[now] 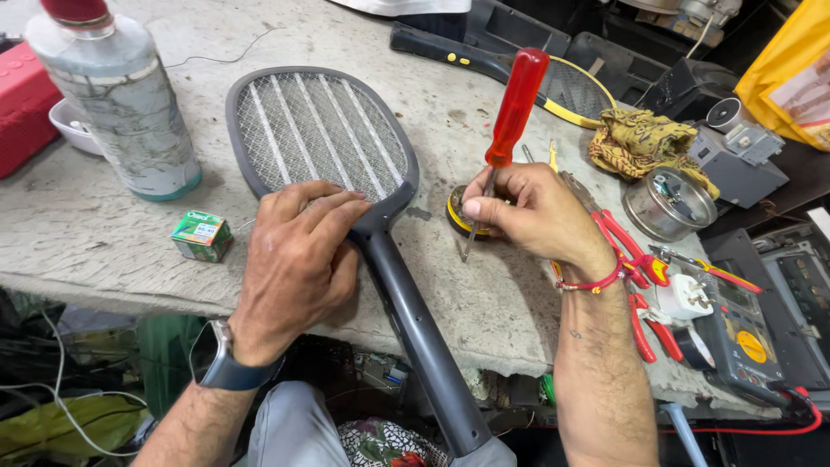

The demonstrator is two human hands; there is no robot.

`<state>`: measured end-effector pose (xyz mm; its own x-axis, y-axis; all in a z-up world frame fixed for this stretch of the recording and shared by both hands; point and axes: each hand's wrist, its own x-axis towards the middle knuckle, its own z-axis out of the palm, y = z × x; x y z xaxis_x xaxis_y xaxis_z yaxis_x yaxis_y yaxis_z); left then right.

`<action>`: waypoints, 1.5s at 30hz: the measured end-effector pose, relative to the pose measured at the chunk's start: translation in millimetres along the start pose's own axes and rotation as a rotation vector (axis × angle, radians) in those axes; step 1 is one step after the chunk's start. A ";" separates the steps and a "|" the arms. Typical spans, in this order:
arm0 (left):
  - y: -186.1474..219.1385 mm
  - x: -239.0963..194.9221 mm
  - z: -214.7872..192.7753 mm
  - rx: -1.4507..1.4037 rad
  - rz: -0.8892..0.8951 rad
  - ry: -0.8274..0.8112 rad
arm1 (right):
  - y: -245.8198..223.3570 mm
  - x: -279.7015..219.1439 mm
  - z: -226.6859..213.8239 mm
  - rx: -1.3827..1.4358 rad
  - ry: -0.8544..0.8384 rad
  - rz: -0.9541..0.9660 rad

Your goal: The person repairs an electric fly swatter by soldering wires to the internal circuit board, inserting batteries, and reassembling the handle casing. They then secure the casing with screws and test the device, which activates a purple light on the mesh.

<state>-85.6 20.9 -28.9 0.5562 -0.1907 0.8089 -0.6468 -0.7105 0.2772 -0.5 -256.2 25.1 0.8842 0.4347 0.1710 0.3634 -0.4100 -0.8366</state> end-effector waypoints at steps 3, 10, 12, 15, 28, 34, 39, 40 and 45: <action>-4.0 0.3 0.2 -0.034 -0.066 -0.047 | 2.4 7.1 11.4 0.133 0.122 -0.102; -1.4 1.5 8.4 0.027 -0.057 -0.104 | 5.2 21.7 48.3 0.180 0.191 -0.305; -1.7 2.0 9.0 0.010 -0.061 -0.098 | 3.6 23.5 53.5 0.124 0.181 -0.290; -3.0 2.0 10.0 0.001 -0.067 -0.091 | 0.9 25.3 57.5 0.039 0.169 -0.284; -6.0 1.0 9.9 -0.006 -0.083 -0.105 | -22.8 31.6 61.1 0.128 0.022 -0.237; -6.0 1.1 5.5 -0.013 -0.114 -0.111 | -49.9 38.7 72.6 -0.438 0.207 0.075; -5.9 -0.2 4.9 -0.012 -0.121 -0.085 | -56.6 36.1 71.1 0.296 0.070 -0.122; -5.4 -0.1 6.0 -0.015 -0.120 -0.083 | -54.3 34.4 70.4 0.170 0.062 -0.230; -5.5 -1.1 4.8 -0.017 -0.136 -0.062 | -39.6 32.0 69.6 -0.140 0.097 -0.184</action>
<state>-80.2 21.8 -33.8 0.6701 -0.1355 0.7298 -0.5720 -0.7209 0.3913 -7.0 -170.2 27.5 0.8211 0.4357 0.3687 0.5519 -0.4412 -0.7077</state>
